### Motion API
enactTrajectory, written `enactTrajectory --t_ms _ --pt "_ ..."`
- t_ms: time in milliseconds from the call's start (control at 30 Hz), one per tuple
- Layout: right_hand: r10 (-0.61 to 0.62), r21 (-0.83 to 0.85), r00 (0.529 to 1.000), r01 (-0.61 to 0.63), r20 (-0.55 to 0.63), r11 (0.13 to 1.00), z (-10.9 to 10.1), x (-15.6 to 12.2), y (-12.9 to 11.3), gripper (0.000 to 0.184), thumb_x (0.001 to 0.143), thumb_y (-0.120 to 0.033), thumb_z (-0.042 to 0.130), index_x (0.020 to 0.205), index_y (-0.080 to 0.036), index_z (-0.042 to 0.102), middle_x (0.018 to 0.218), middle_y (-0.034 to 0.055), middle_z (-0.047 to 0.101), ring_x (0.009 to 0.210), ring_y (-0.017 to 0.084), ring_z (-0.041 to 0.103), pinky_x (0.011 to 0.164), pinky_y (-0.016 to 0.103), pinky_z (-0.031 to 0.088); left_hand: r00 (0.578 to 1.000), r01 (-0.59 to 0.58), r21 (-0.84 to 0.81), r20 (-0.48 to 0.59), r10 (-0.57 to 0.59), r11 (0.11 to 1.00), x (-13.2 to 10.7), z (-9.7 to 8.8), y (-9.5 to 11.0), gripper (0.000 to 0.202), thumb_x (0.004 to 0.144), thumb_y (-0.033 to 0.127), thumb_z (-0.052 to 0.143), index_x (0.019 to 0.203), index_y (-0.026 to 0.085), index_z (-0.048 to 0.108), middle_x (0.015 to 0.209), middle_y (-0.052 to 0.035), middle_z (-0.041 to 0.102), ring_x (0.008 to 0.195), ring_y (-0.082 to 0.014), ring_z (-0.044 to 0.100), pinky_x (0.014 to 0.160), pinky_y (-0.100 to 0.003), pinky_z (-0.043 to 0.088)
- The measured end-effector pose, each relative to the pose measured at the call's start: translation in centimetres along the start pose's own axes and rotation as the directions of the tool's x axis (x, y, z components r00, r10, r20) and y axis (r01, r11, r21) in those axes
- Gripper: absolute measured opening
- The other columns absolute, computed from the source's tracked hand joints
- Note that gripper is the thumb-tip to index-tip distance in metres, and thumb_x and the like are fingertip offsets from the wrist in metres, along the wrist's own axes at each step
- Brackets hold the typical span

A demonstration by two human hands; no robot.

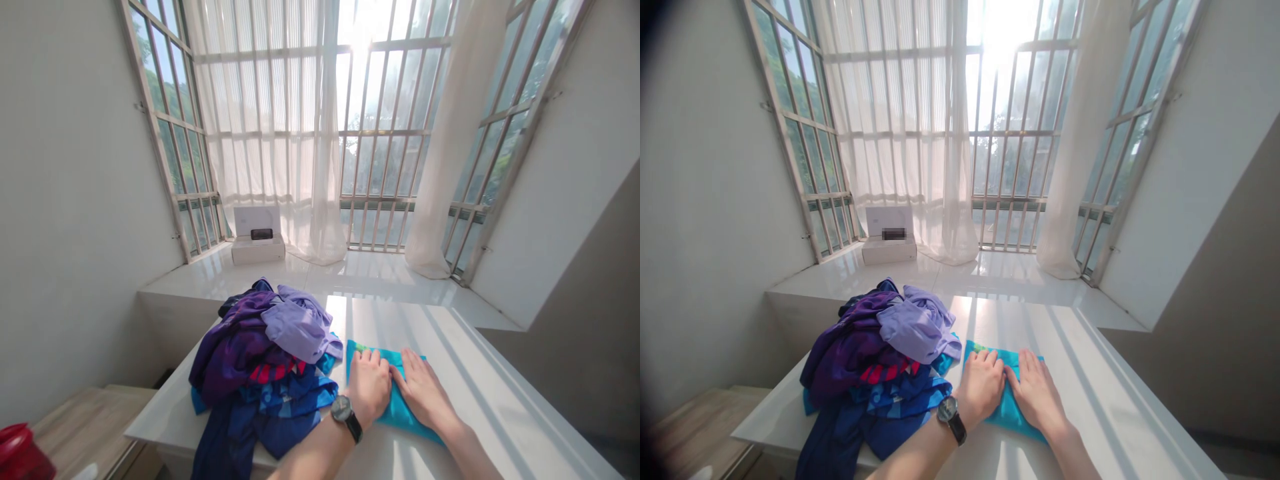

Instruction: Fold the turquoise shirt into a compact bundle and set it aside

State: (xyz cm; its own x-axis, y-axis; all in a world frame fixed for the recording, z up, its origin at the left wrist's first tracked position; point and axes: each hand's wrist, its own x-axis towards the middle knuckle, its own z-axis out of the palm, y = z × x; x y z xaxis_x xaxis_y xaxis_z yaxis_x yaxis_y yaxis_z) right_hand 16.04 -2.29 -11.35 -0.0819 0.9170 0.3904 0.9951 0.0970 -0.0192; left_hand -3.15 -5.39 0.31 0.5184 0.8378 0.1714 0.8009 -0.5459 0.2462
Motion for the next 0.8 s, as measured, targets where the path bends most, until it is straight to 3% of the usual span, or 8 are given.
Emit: enactTrajectory --t_ms 100,233,300,400,600,800 --pt "-0.014 -0.006 1.0 0.014 -0.003 1.0 -0.2 -0.5 -0.3 0.058 0.099 -0.037 0.035 0.139 -0.004 0.063 0.147 0.0253 0.059 0.138 0.038 0.056 0.114 0.058 0.045 1.0 0.013 0.011 -0.02 -0.013 1.0 0.1 -0.1 0.3 0.039 0.101 0.031 0.04 0.122 0.013 0.068 0.12 -0.0209 0.069 0.118 -0.0379 0.06 0.109 -0.055 0.042" --pt "-0.02 -0.01 0.999 0.02 -0.025 1.0 -1.2 -0.9 -0.6 0.055 0.1 -0.031 0.033 0.135 -0.004 0.065 0.141 0.025 0.064 0.134 0.037 0.06 0.113 0.056 0.047 0.998 -0.03 -0.06 -0.062 0.027 0.998 -0.2 0.9 -0.3 0.056 0.101 0.037 0.038 0.149 0.012 0.051 0.156 -0.0175 0.05 0.149 -0.0374 0.035 0.127 -0.052 0.024" --pt "-0.025 -0.01 0.999 0.025 -0.04 1.0 -1.9 -1.0 -0.8 0.054 0.101 -0.029 0.031 0.132 -0.004 0.067 0.135 0.0246 0.068 0.129 0.036 0.064 0.111 0.055 0.049 0.998 -0.05 -0.098 -0.037 0.047 0.994 -0.2 1.4 -0.7 0.061 0.101 0.041 0.039 0.156 0.015 0.045 0.162 -0.0139 0.045 0.154 -0.0372 0.029 0.129 -0.053 0.02" --pt "-0.048 -0.009 0.997 0.047 -0.057 0.999 -2.8 -0.9 -1.0 0.053 0.101 -0.029 0.03 0.129 -0.006 0.07 0.132 0.0225 0.071 0.129 0.035 0.063 0.112 0.053 0.049 0.999 -0.038 -0.116 -0.014 0.036 0.992 -0.1 1.7 -0.9 0.062 0.101 0.044 0.036 0.158 0.02 0.043 0.161 -0.0114 0.046 0.152 -0.0372 0.033 0.129 -0.054 0.021" --pt "-0.202 0.054 0.978 0.205 -0.058 0.977 -3.4 -0.3 -1.2 0.056 0.102 -0.026 0.026 0.139 -0.007 0.063 0.149 0.0184 0.06 0.14 0.03 0.055 0.117 0.049 0.047 1.0 -0.013 -0.13 -0.019 0.011 0.991 -0.2 1.0 -0.5 0.062 0.101 0.041 0.034 0.156 0.015 0.045 0.161 -0.0169 0.046 0.148 -0.0384 0.039 0.128 -0.054 0.025" --pt "-0.187 0.059 0.982 0.188 -0.024 0.98 -3.0 -0.5 -1.0 0.057 0.103 -0.03 0.028 0.137 -0.004 0.065 0.143 0.0206 0.064 0.135 0.033 0.06 0.113 0.052 0.05 0.998 0.067 -0.147 0.013 -0.066 0.987 -0.3 1.0 -0.5 0.065 0.102 0.049 0.036 0.16 0.02 0.039 0.163 -0.0119 0.044 0.153 -0.0344 0.033 0.129 -0.051 0.024"
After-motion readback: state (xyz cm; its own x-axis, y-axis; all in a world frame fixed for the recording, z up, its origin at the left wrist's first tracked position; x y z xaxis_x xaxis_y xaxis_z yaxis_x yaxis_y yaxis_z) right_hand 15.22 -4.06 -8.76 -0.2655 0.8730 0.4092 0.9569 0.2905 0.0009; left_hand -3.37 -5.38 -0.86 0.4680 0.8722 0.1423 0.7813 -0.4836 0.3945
